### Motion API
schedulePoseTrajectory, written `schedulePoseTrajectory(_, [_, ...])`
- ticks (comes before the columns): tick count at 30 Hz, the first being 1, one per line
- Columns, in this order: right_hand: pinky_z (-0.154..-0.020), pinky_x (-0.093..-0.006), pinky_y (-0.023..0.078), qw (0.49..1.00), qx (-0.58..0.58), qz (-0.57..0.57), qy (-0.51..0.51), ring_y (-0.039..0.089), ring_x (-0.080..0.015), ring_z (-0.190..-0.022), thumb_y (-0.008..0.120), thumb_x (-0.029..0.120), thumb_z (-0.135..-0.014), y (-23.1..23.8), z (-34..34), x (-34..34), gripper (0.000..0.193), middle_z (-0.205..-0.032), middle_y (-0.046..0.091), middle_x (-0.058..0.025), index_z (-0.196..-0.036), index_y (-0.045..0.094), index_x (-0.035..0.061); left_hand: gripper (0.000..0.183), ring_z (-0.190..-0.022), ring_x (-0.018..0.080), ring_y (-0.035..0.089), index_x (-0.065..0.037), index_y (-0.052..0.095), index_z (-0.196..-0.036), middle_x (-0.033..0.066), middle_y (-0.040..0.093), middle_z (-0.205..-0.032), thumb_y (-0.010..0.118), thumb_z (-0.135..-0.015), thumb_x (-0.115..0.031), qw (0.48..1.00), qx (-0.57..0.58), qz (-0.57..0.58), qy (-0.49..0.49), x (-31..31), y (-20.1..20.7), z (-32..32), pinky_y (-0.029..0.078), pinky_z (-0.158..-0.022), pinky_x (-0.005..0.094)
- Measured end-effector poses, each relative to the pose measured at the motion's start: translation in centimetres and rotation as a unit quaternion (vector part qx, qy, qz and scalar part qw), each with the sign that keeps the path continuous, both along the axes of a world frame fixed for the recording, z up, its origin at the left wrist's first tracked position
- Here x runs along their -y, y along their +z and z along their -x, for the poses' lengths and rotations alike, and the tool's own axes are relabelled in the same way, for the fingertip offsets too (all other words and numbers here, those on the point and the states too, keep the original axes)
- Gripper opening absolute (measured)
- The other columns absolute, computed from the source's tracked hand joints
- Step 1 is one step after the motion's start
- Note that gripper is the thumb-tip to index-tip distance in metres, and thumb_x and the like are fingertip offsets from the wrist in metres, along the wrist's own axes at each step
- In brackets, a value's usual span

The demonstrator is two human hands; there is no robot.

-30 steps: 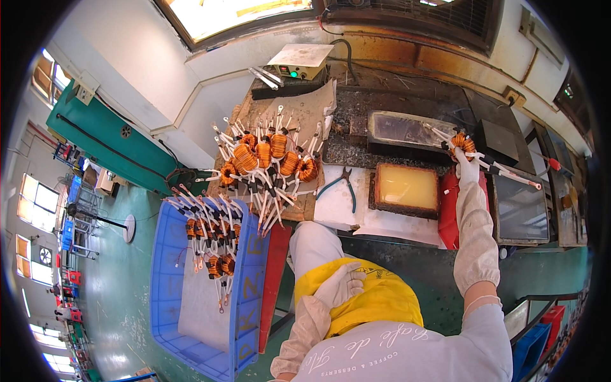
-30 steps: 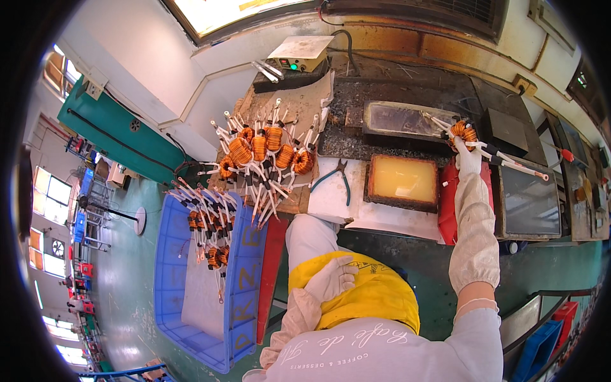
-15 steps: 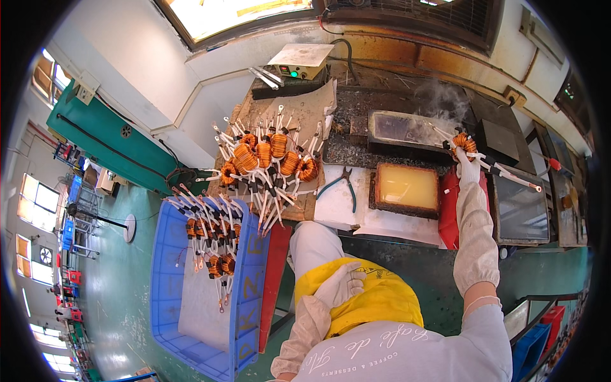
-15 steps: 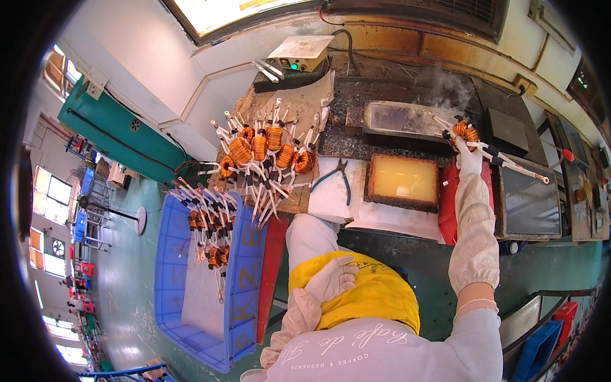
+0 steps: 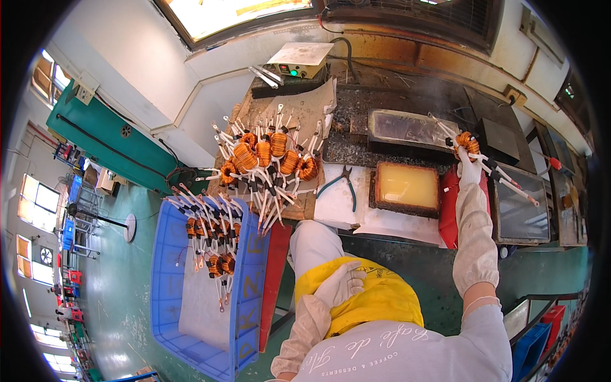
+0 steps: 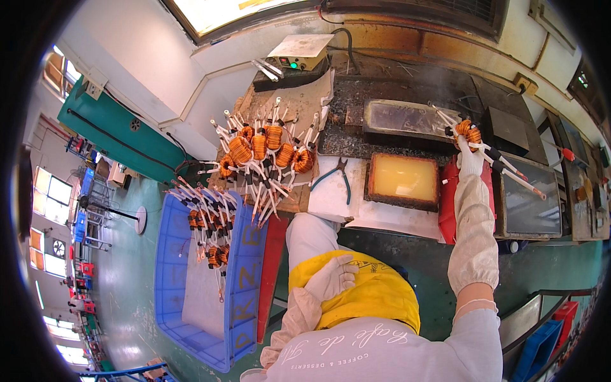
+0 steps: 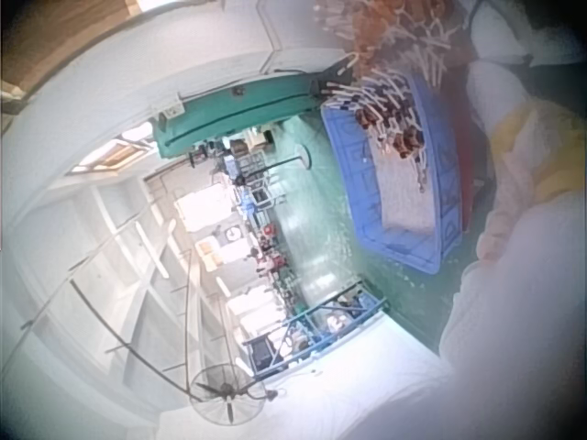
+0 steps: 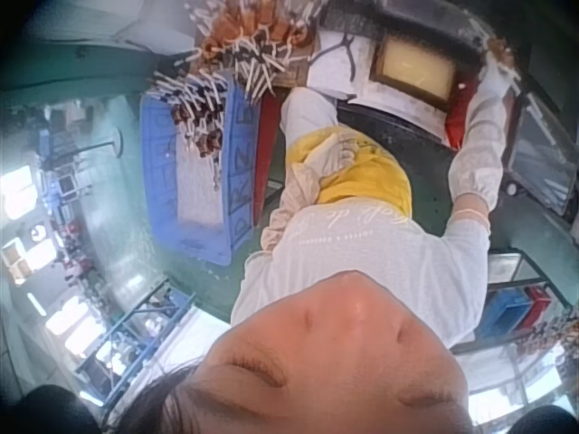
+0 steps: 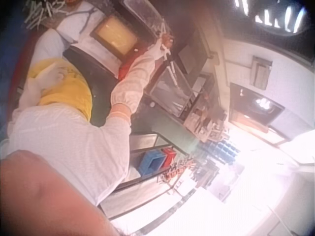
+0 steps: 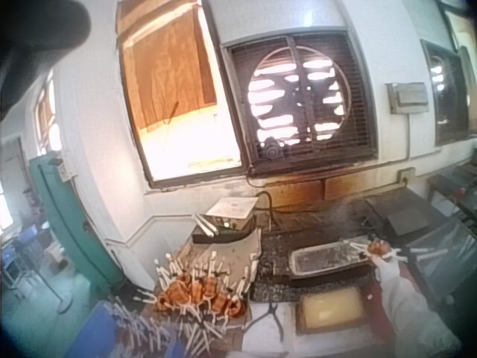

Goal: The person scrapes the molten solder bath, puts on gloves, and dips the wire leads of inductor coils into flux and molten solder by hand.

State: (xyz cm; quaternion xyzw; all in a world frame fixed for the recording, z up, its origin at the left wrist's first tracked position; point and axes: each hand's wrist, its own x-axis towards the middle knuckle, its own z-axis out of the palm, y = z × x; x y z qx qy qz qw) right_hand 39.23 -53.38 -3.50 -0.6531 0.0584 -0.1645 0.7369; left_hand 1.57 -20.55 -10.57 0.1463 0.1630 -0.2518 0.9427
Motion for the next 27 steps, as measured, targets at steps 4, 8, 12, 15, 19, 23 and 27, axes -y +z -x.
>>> schedulePoseTrajectory(4, [-0.032,-0.0228,0.028,1.000,0.001,-0.002,-0.006,0.040,-0.0049,-0.036,0.073,0.023,-0.089,-0.6,-0.3,0.4,0.024,-0.069,0.059,0.0007,-0.106,0.061,0.0103,0.043,-0.090,0.0213,0.061,-0.008,0.046,-0.135,0.0126,0.061,-0.114,0.039,-0.106,-0.040,1.000,0.005,0.003,0.001,0.0,-0.2,0.0,0.053,-0.083,0.0345])
schedulePoseTrajectory(8, [-0.032,-0.0231,0.028,1.000,-0.015,-0.005,-0.026,0.040,-0.0050,-0.037,0.074,0.024,-0.088,-0.5,-0.3,0.3,0.026,-0.069,0.058,0.0014,-0.106,0.061,0.0110,0.043,-0.091,0.0213,0.061,-0.008,0.045,-0.135,0.0126,0.061,-0.114,0.039,-0.106,-0.040,1.000,0.005,0.000,0.001,0.0,-0.1,0.0,0.053,-0.083,0.0345])
schedulePoseTrajectory(12, [-0.034,-0.0237,0.022,0.999,-0.009,-0.030,-0.033,0.034,-0.0039,-0.038,0.077,0.021,-0.086,0.0,0.1,-0.2,0.025,-0.057,0.044,0.0059,-0.095,0.055,0.0143,0.043,-0.091,0.0212,0.061,-0.008,0.046,-0.134,0.0126,0.061,-0.114,0.039,-0.106,-0.040,1.000,0.002,-0.004,0.000,0.0,0.0,0.0,0.053,-0.084,0.0343])
schedulePoseTrajectory(15, [-0.035,-0.0237,0.022,0.998,-0.006,-0.041,-0.039,0.034,-0.0038,-0.038,0.077,0.021,-0.086,0.3,0.3,-0.5,0.024,-0.056,0.042,0.0064,-0.095,0.055,0.0147,0.042,-0.091,0.0211,0.061,-0.008,0.046,-0.134,0.0125,0.061,-0.114,0.039,-0.106,-0.040,1.000,0.002,-0.003,0.000,0.0,0.1,0.0,0.053,-0.084,0.0345])
schedulePoseTrajectory(19, [-0.035,-0.0234,0.024,0.998,-0.007,-0.048,-0.044,0.035,-0.0041,-0.038,0.077,0.021,-0.086,0.1,0.3,-0.4,0.024,-0.060,0.048,0.0050,-0.098,0.058,0.0137,0.042,-0.091,0.0210,0.060,-0.009,0.046,-0.134,0.0122,0.061,-0.113,0.040,-0.106,-0.040,1.000,-0.005,-0.009,0.003,0.1,0.2,-0.1,0.052,-0.084,0.0346])
schedulePoseTrajectory(23, [-0.035,-0.0232,0.025,0.998,0.014,-0.057,-0.028,0.036,-0.0045,-0.038,0.076,0.022,-0.087,-0.3,0.2,0.0,0.026,-0.065,0.052,0.0030,-0.104,0.060,0.0115,0.043,-0.091,0.0206,0.059,-0.009,0.046,-0.134,0.0117,0.061,-0.113,0.040,-0.106,-0.041,0.999,-0.016,-0.038,-0.002,0.1,0.4,-0.1,0.052,-0.084,0.0342])
schedulePoseTrajectory(27, [-0.035,-0.0233,0.026,0.998,-0.009,-0.055,-0.029,0.040,-0.0061,-0.039,0.077,0.023,-0.085,0.0,0.2,0.3,0.032,-0.066,0.053,0.0019,-0.107,0.057,0.0098,0.045,-0.091,0.0200,0.059,-0.008,0.044,-0.136,0.0110,0.061,-0.113,0.040,-0.106,-0.041,0.999,-0.008,-0.035,0.002,0.2,0.3,-0.1,0.052,-0.084,0.0337])
